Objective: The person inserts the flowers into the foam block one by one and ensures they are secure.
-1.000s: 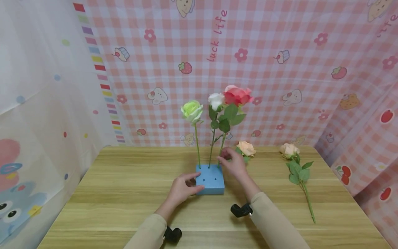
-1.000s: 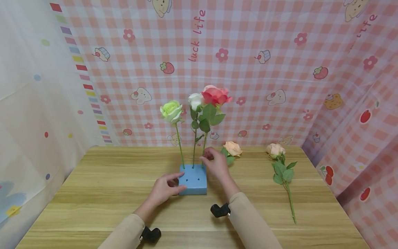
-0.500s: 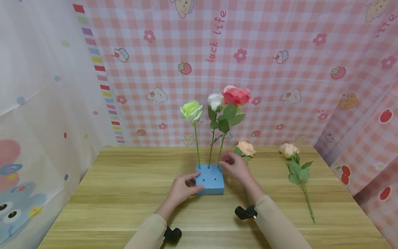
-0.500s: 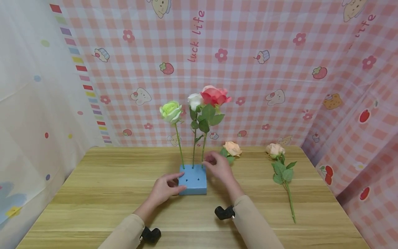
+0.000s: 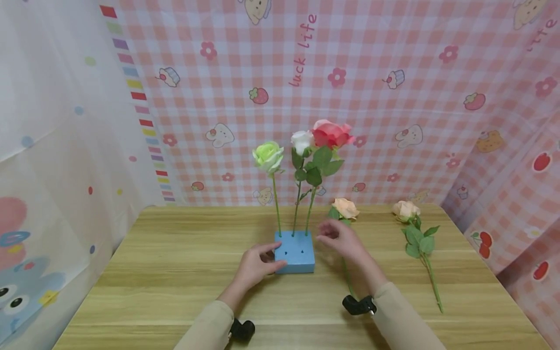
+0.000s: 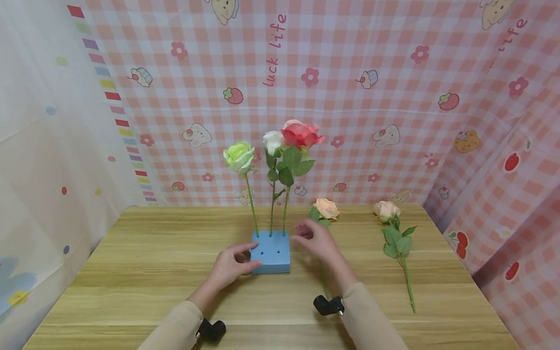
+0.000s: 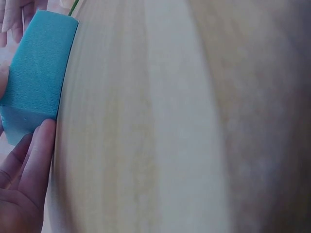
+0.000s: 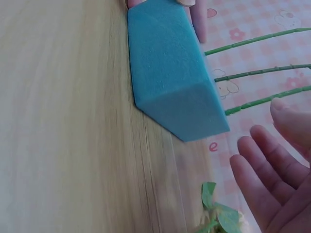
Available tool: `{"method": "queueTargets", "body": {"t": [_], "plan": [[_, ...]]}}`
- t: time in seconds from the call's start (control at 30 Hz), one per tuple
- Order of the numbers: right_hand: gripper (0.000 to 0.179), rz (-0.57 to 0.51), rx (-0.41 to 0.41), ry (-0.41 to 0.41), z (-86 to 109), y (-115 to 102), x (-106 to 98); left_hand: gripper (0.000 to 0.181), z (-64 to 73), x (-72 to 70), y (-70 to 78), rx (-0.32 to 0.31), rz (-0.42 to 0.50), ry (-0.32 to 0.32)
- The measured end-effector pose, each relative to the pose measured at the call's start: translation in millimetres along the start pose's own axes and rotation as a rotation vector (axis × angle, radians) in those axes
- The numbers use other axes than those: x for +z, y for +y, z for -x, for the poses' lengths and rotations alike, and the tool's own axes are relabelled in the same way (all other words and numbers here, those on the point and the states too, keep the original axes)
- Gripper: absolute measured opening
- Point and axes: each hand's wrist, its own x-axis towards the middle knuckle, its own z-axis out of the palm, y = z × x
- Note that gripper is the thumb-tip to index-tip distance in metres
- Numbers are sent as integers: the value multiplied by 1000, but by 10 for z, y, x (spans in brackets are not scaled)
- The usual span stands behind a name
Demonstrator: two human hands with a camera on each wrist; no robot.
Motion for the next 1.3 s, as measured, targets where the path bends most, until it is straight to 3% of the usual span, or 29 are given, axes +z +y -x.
{"method": "queueTargets", "body": {"t": [0.57,1.07,1.3], "plan": [[31,27,119,-58,309,78,-298,53,3,-3,-7,2,-6,0],[41,-59,119,-94,486,196,-424,53,-7,2,-15,-3,-12,0],[42,-22,136,-81,558,267,-448,53,-7,2,-11,-8,-7,-1]]}}
